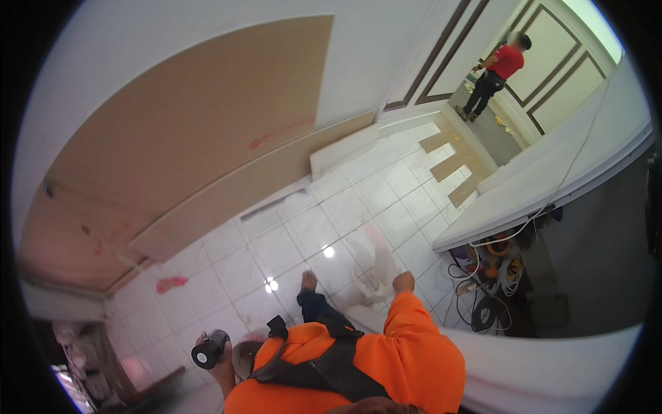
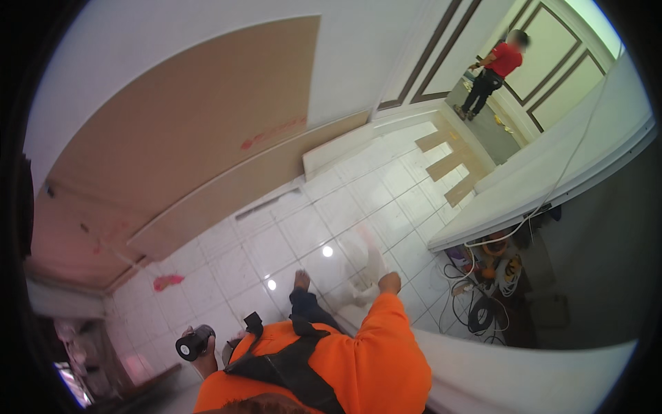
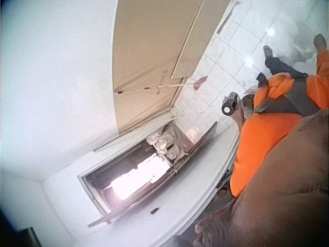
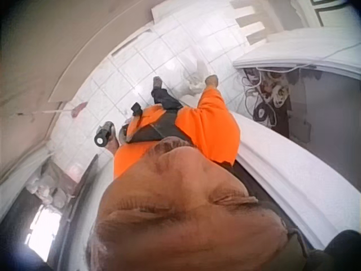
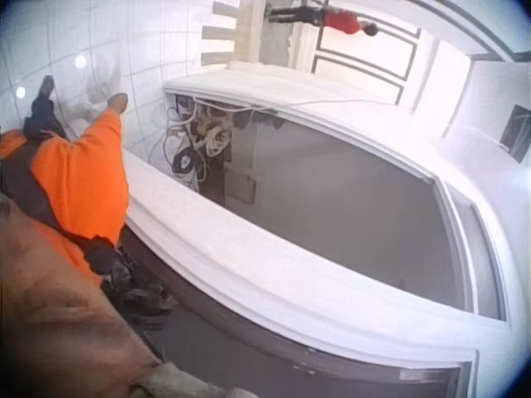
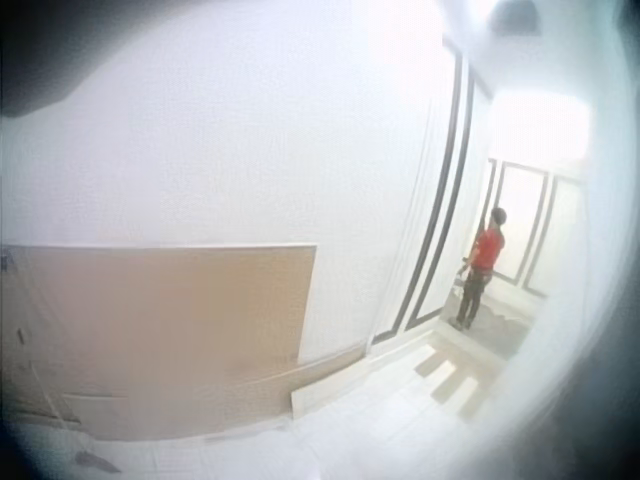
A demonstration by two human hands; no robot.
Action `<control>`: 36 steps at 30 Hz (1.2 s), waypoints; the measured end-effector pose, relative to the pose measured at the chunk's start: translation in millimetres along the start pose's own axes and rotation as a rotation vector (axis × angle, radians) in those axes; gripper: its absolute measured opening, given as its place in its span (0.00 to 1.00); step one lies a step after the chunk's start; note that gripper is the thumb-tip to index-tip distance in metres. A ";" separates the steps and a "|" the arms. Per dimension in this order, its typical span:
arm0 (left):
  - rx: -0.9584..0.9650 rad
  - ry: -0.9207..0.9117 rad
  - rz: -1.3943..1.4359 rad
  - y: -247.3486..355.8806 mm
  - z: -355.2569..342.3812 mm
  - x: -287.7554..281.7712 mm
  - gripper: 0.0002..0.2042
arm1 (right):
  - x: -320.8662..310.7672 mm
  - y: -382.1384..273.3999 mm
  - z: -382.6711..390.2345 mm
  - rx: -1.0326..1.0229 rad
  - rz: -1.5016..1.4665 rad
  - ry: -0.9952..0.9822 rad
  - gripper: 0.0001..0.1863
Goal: The person retrieves a white drop cloth and places it on the floor near a wall. Then, using a spray can, the person applies white paint to the lower wall trim and adjacent floor area. The person moves along the wall to cover additional sections before walking away.
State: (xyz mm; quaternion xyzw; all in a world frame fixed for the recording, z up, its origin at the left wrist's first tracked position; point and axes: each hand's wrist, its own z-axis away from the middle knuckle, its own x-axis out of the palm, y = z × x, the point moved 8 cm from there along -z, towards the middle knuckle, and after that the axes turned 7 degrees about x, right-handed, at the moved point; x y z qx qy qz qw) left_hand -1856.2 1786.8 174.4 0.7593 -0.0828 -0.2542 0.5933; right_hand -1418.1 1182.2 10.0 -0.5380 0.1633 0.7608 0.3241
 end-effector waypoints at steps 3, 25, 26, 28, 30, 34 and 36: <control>-0.076 -0.010 0.108 5.9 -63.3 69.5 0.39 | 6.4 -31.6 -17.5 0.077 -0.030 -0.069 0.12; -0.096 -0.585 0.280 75.7 -304.5 653.3 0.41 | -214.8 -369.1 -298.5 -0.594 0.098 -0.073 0.18; -0.105 -0.643 0.297 99.0 -310.1 686.2 0.41 | -227.8 -380.0 -316.3 -0.608 0.132 -0.089 0.18; -0.094 -0.761 0.268 124.1 -318.1 746.0 0.39 | -252.7 -399.2 -349.6 -0.640 0.200 -0.158 0.18; 0.047 -0.831 0.169 151.8 -328.0 793.4 0.41 | -287.6 -420.8 -372.7 -0.632 0.148 -0.245 0.16; 0.095 -0.855 0.150 190.2 -320.7 879.7 0.41 | -319.9 -448.2 -427.1 -0.781 0.202 -0.354 0.14; 0.190 -0.789 0.095 187.5 -308.2 908.4 0.41 | -319.4 -466.6 -465.2 -0.913 0.300 -0.396 0.13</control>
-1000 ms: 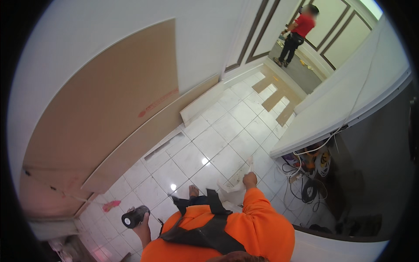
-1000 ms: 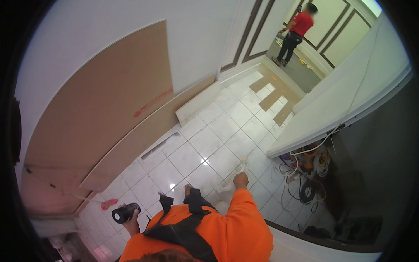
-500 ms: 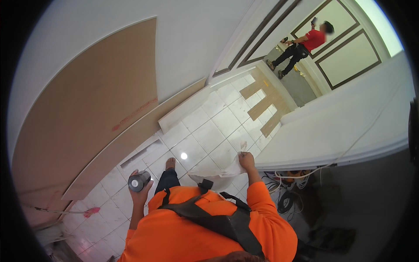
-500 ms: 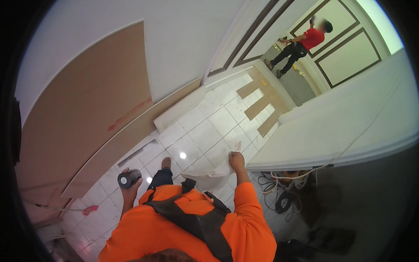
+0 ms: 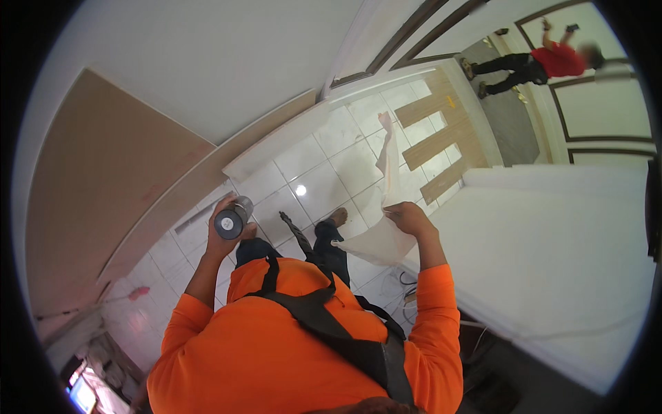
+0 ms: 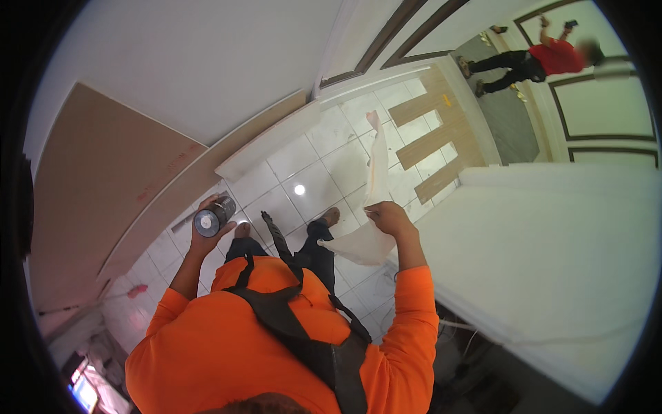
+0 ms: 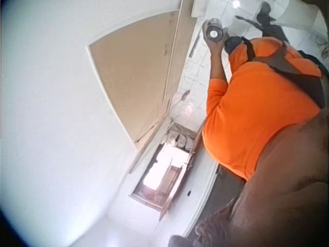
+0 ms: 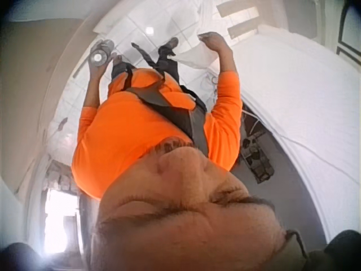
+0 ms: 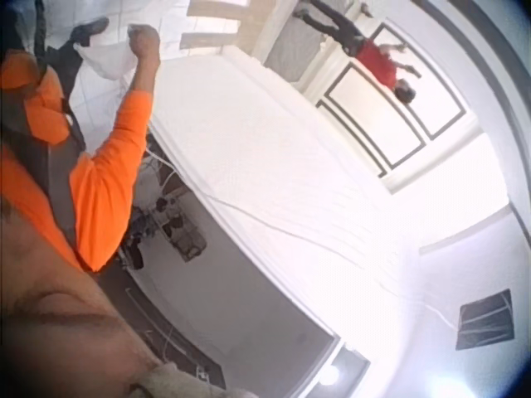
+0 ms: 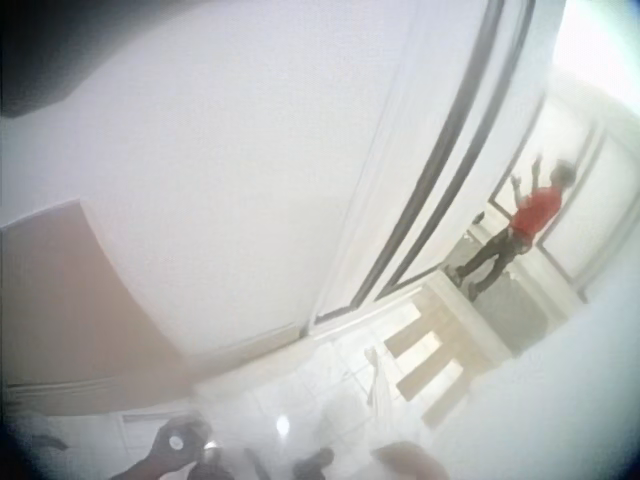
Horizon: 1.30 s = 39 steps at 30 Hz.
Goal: The person retrieves a white drop cloth and places it on the floor near a wall. Then, using a spray can, the person applies white paint to the lower wall trim and adjacent floor area. The person moves along the wall to cover additional sections before walking away.
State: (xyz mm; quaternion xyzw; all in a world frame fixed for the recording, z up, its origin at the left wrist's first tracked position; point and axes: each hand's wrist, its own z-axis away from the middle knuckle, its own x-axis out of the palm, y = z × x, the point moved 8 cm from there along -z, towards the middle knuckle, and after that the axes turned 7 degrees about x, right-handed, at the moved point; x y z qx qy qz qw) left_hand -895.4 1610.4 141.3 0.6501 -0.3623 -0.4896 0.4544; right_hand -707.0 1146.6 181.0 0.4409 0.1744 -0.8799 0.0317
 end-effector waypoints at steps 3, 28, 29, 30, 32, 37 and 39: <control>-0.232 0.151 -0.056 11.7 -7.7 51.6 0.39 | -4.9 33.2 -57.5 -0.120 0.132 -0.143 0.12; -0.228 0.159 -0.018 17.9 -189.3 444.6 0.43 | -178.4 334.1 -504.8 0.075 0.245 -0.400 0.24; -0.238 0.154 -0.035 20.5 -196.9 457.1 0.43 | -187.4 357.6 -528.6 0.122 0.281 -0.355 0.25; -0.234 0.141 -0.038 24.3 -208.7 471.8 0.43 | -195.2 397.7 -552.2 0.142 0.385 -0.309 0.22; -0.246 0.182 -0.093 33.8 -214.2 491.9 0.42 | -220.4 428.4 -588.0 0.225 0.527 -0.165 0.20; -0.597 0.219 -0.043 44.6 -200.7 566.3 0.43 | -258.7 466.1 -614.2 0.138 0.658 0.341 0.19; -0.668 0.276 -0.011 52.2 -194.6 594.1 0.43 | -210.9 452.0 -586.3 0.024 0.395 -0.076 0.25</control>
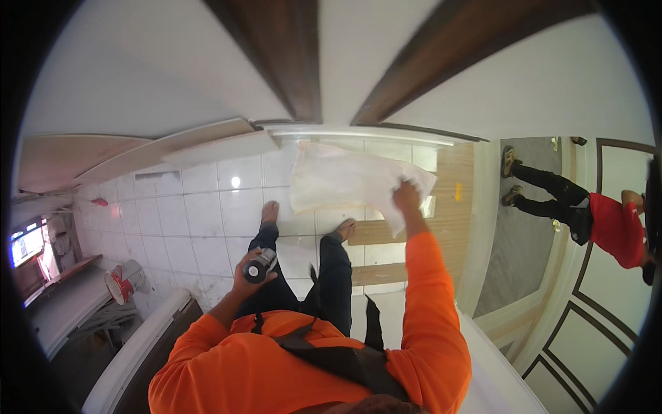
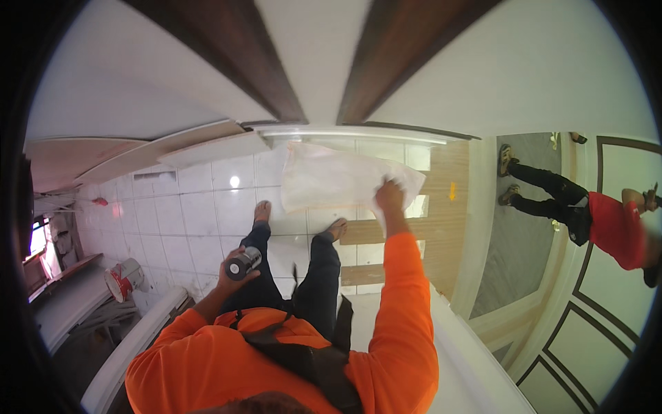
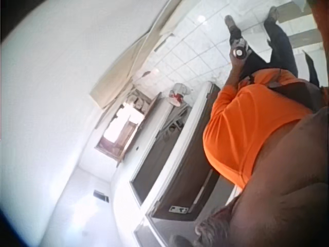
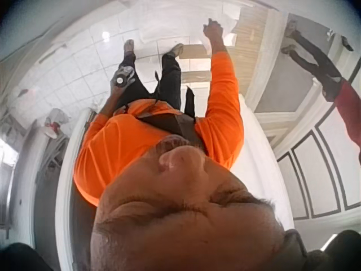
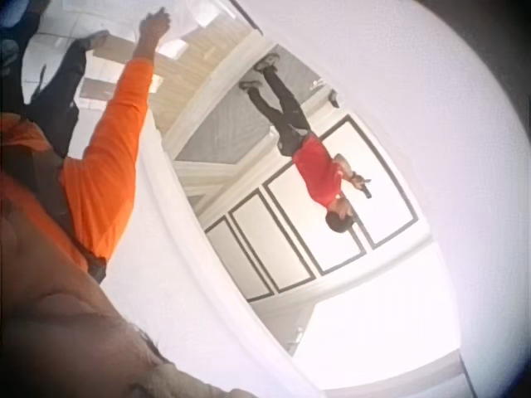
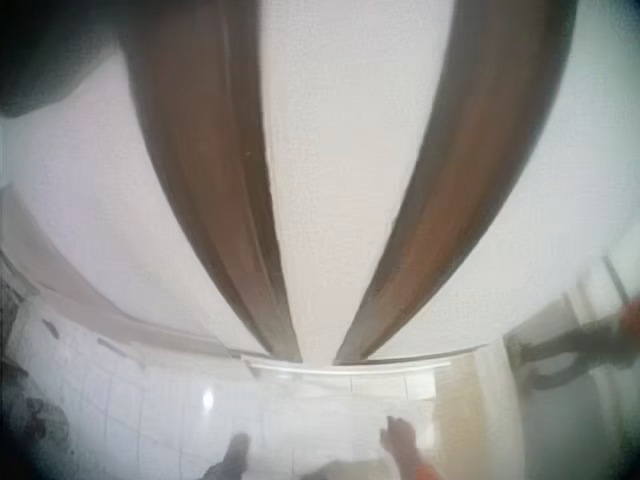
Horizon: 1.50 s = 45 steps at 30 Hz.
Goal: The person retrieves a white drop cloth and places it on the floor near a wall. Then, using a spray can, the person applies white paint to the lower wall trim and adjacent floor area. The person moves along the wall to cover additional sections before walking away.
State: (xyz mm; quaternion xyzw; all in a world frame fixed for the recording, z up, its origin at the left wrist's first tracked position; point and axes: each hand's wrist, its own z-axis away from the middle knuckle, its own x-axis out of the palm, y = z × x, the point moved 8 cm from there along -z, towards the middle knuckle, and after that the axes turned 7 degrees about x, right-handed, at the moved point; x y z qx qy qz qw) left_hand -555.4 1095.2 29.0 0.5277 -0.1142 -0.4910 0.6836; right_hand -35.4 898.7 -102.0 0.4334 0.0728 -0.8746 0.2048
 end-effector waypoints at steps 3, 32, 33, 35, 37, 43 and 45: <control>-0.070 -0.152 0.040 10.1 4.2 51.1 0.41 | 117.2 12.1 80.9 -0.356 -0.137 -0.319 0.34; 0.024 -0.346 -0.014 -27.1 -4.3 28.1 0.39 | 120.5 -62.0 361.4 -0.487 -0.764 -0.598 0.14; 0.018 -0.333 -0.012 -24.8 -1.5 26.9 0.39 | 118.1 -58.7 359.7 -0.478 -0.760 -0.595 0.14; 0.007 -0.302 -0.009 -18.9 5.5 28.7 0.39 | 115.1 -49.9 358.8 -0.470 -0.748 -0.603 0.14; -0.005 -0.270 -0.011 -12.6 10.6 31.6 0.38 | 111.4 -41.2 352.8 -0.474 -0.736 -0.606 0.14; -0.036 -0.232 0.012 -3.7 27.6 48.1 0.38 | 101.1 -18.3 346.3 -0.443 -0.721 -0.620 0.14; -0.048 -0.226 0.025 -5.3 25.9 52.4 0.38 | 96.9 -14.4 341.8 -0.425 -0.729 -0.625 0.14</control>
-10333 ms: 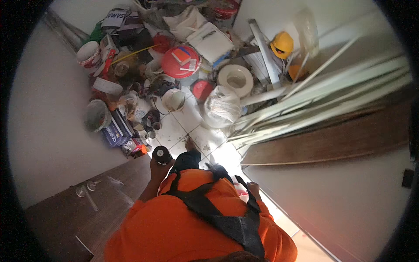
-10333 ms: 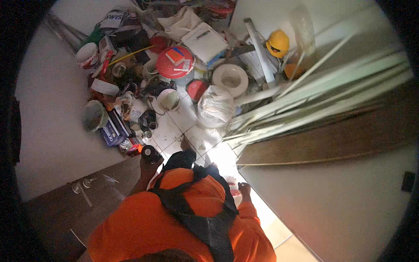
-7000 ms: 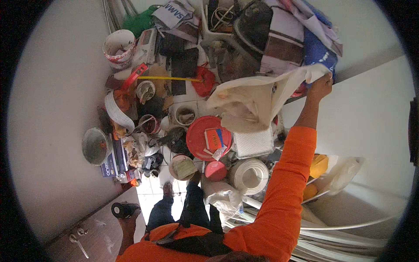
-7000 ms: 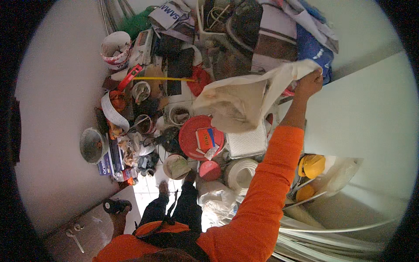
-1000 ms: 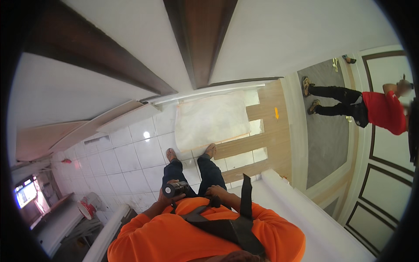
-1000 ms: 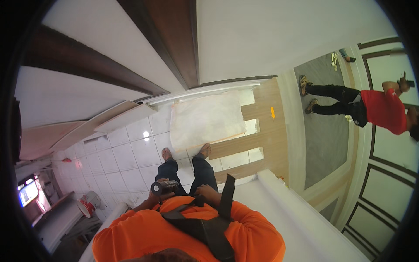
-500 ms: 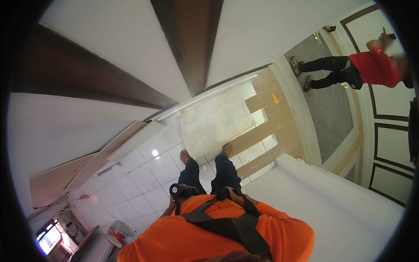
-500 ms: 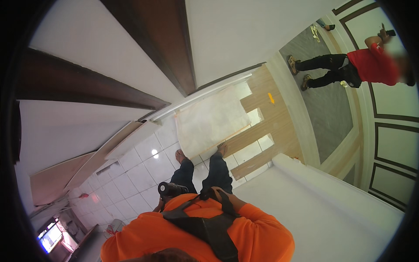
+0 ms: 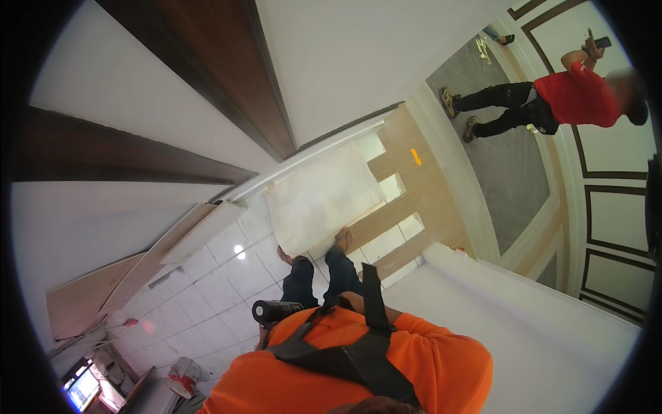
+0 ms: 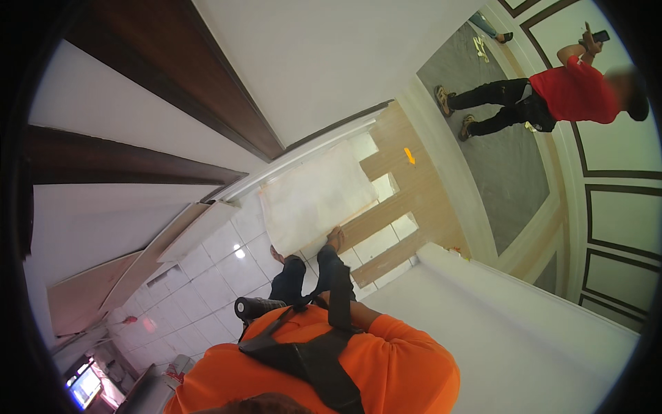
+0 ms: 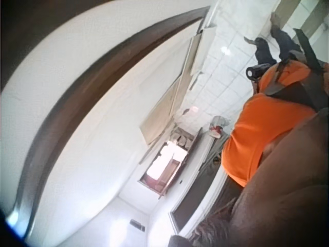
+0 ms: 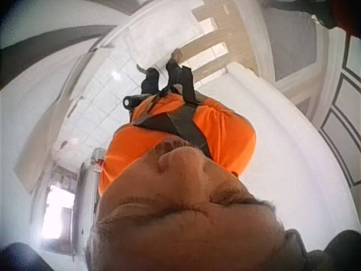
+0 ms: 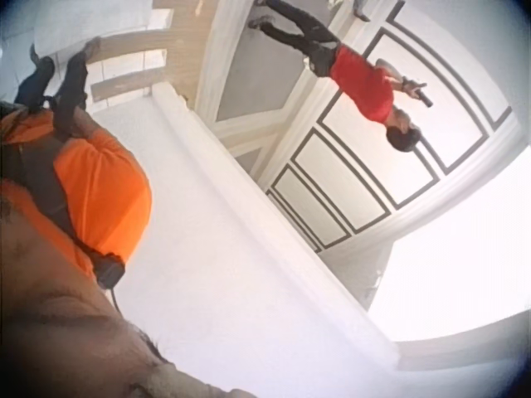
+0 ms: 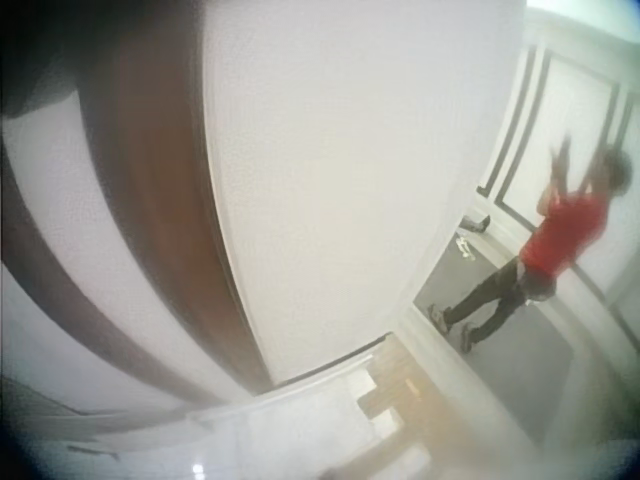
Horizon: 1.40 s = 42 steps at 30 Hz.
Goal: The person retrieves a white drop cloth and places it on the floor near a wall. Then, using a spray can, the person applies white paint to the lower wall trim and adjacent floor area. The person moves along the wall to cover additional sections before walking away.
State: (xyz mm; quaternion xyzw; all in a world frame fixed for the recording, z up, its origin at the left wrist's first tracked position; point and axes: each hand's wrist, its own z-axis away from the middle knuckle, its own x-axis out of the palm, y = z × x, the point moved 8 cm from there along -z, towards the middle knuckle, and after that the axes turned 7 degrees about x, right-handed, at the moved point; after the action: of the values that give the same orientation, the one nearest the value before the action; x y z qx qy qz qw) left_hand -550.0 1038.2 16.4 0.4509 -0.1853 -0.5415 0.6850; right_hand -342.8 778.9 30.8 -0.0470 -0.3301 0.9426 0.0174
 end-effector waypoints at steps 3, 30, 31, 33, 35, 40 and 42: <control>-0.008 0.029 0.027 -6.0 3.4 3.4 0.38 | -6.3 -0.3 -0.6 0.018 -0.011 -0.009 0.14; -0.045 0.582 -0.129 -225.0 -343.1 -47.7 0.29 | -363.7 301.8 -280.9 0.134 0.278 0.864 0.22; -0.191 0.596 -0.067 -234.3 -354.1 -36.8 0.29 | -372.9 314.2 -296.9 0.139 0.277 0.890 0.21; -0.158 0.634 -0.035 -289.3 -375.4 -32.9 0.28 | -381.8 327.4 -342.0 0.163 0.266 0.833 0.23; -0.201 0.650 0.039 -333.3 -399.2 -20.4 0.25 | -389.6 340.9 -379.3 0.197 0.407 0.799 0.27; -0.142 0.730 0.048 -423.4 -453.9 -17.3 0.23 | -400.0 339.6 -454.0 0.213 0.565 0.764 0.34; -0.101 0.788 0.081 -440.3 -471.4 -13.3 0.23 | -410.4 330.7 -476.9 0.175 0.652 0.810 0.36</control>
State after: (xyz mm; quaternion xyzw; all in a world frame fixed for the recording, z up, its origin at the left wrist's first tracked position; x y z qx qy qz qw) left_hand -457.9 1243.7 -588.2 0.5821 0.1006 -0.3081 0.7458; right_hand 112.7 790.2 -514.8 -0.5061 -0.1850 0.8295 -0.1469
